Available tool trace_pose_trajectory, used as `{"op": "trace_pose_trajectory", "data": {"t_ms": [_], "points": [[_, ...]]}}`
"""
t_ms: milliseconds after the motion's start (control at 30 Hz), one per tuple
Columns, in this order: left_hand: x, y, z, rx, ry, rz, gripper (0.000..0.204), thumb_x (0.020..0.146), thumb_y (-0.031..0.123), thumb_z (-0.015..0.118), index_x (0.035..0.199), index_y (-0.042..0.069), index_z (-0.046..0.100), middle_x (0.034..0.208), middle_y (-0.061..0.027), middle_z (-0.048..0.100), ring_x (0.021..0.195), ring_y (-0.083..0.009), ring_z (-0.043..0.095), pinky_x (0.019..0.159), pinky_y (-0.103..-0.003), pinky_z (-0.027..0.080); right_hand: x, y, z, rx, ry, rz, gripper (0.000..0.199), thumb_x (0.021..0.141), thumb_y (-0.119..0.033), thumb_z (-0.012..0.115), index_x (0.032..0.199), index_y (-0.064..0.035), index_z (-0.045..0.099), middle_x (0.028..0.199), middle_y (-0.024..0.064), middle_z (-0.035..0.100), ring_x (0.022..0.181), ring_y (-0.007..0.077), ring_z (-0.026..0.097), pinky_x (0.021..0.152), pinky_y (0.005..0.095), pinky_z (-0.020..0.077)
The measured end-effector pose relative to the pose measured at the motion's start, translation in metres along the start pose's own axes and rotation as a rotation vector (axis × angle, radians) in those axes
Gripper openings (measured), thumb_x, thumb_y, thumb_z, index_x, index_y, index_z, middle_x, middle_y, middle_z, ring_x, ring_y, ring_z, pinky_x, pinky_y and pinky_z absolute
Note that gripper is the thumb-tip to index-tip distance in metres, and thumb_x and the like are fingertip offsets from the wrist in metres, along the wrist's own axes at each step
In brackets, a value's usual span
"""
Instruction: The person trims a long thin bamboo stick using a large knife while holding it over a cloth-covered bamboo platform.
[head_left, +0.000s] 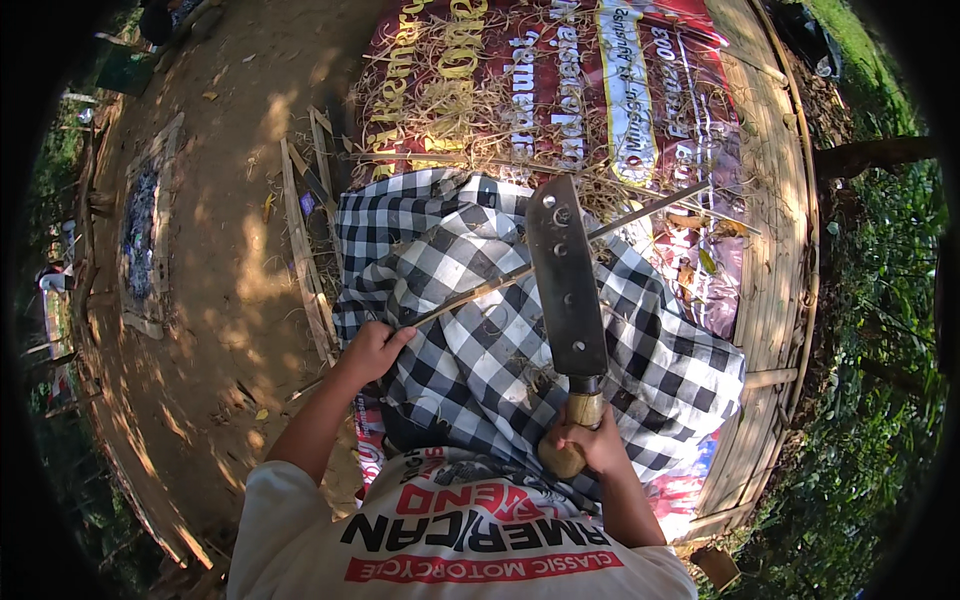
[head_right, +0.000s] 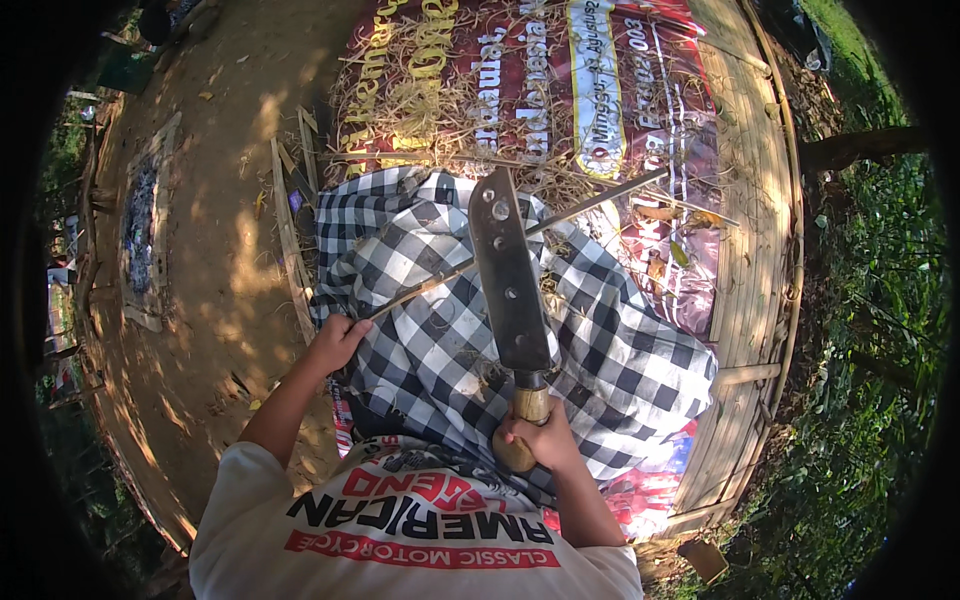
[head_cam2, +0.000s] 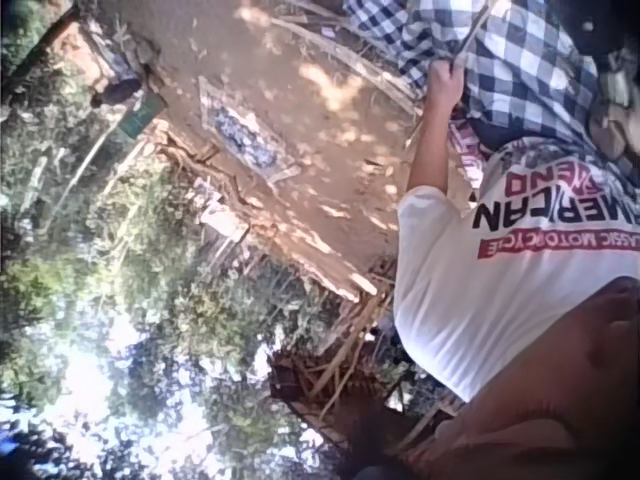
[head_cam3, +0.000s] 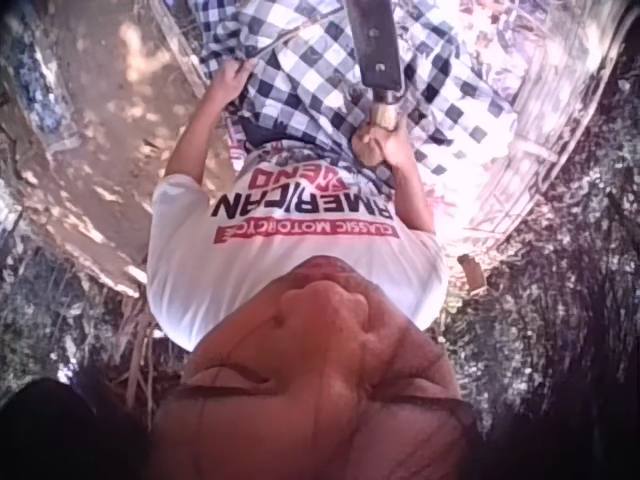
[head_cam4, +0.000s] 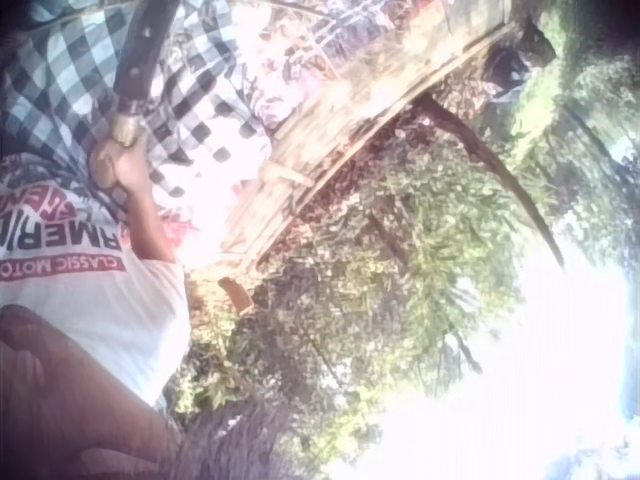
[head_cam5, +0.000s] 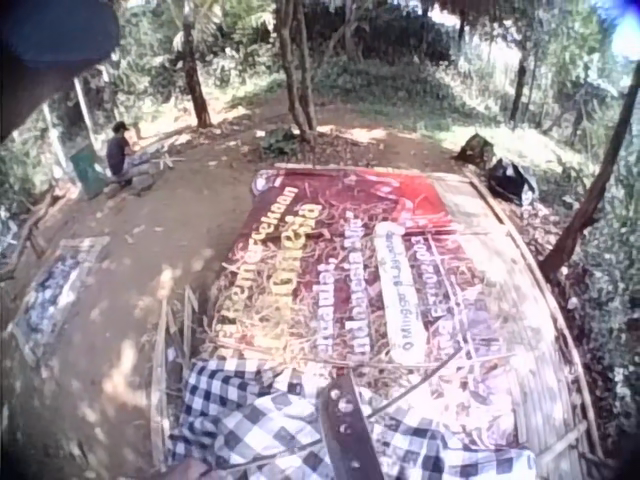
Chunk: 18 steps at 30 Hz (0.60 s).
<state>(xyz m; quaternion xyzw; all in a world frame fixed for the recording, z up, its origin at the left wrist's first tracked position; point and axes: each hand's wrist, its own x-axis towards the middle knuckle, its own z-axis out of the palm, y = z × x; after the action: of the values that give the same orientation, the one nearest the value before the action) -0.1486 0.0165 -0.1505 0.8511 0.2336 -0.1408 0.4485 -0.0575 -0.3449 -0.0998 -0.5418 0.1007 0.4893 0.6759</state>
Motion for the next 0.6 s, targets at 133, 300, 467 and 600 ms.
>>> {"op": "trace_pose_trajectory", "data": {"t_ms": [133, 300, 467, 600], "points": [[0.001, 0.001, -0.002, 0.061, -0.004, 0.023, 0.066, 0.092, 0.045, 0.059, 0.055, -0.008, 0.048, 0.044, -0.0182, 0.038, 0.04, -0.0235, 0.039, 0.044, -0.04, 0.033, -0.01, -0.018, -0.008, -0.043, -0.001, -0.055, 0.021, 0.067, 0.004, 0.057, 0.088, 0.0022, 0.054, 0.065, 0.0093, 0.058, 0.059, 0.0169, 0.06, 0.062, 0.0319, 0.0503], [-0.002, -0.003, 0.004, -0.039, 0.005, 0.016, 0.066, 0.092, 0.044, 0.059, 0.055, -0.008, 0.046, 0.044, -0.0178, 0.036, 0.04, -0.0225, 0.036, 0.045, -0.041, 0.033, -0.001, 0.0, 0.0, 0.149, 0.002, -0.022, 0.019, 0.069, 0.004, 0.061, 0.086, 0.0032, 0.054, 0.067, 0.0099, 0.058, 0.057, 0.0188, 0.058, 0.062, 0.0328, 0.0491], [0.002, -0.002, 0.004, 0.037, -0.03, 0.025, 0.065, 0.093, 0.046, 0.057, 0.057, -0.008, 0.049, 0.046, -0.0167, 0.041, 0.044, -0.0184, 0.039, 0.046, -0.038, 0.035, -0.01, -0.013, -0.01, 0.009, -0.036, -0.026, 0.021, 0.066, 0.005, 0.059, 0.087, 0.0033, 0.055, 0.066, 0.0094, 0.057, 0.058, 0.0181, 0.059, 0.064, 0.0327, 0.0503], [0.0, 0.001, 0.002, -0.035, 0.008, 0.057, 0.063, 0.094, 0.043, 0.057, 0.057, -0.007, 0.045, 0.046, -0.0119, 0.031, 0.046, -0.0133, 0.033, 0.044, -0.038, 0.031, -0.002, -0.003, 0.005, 0.166, -0.023, -0.003, 0.021, 0.068, 0.002, 0.061, 0.088, 0.0033, 0.055, 0.067, 0.01, 0.058, 0.059, 0.0178, 0.059, 0.061, 0.0315, 0.0497]]}}
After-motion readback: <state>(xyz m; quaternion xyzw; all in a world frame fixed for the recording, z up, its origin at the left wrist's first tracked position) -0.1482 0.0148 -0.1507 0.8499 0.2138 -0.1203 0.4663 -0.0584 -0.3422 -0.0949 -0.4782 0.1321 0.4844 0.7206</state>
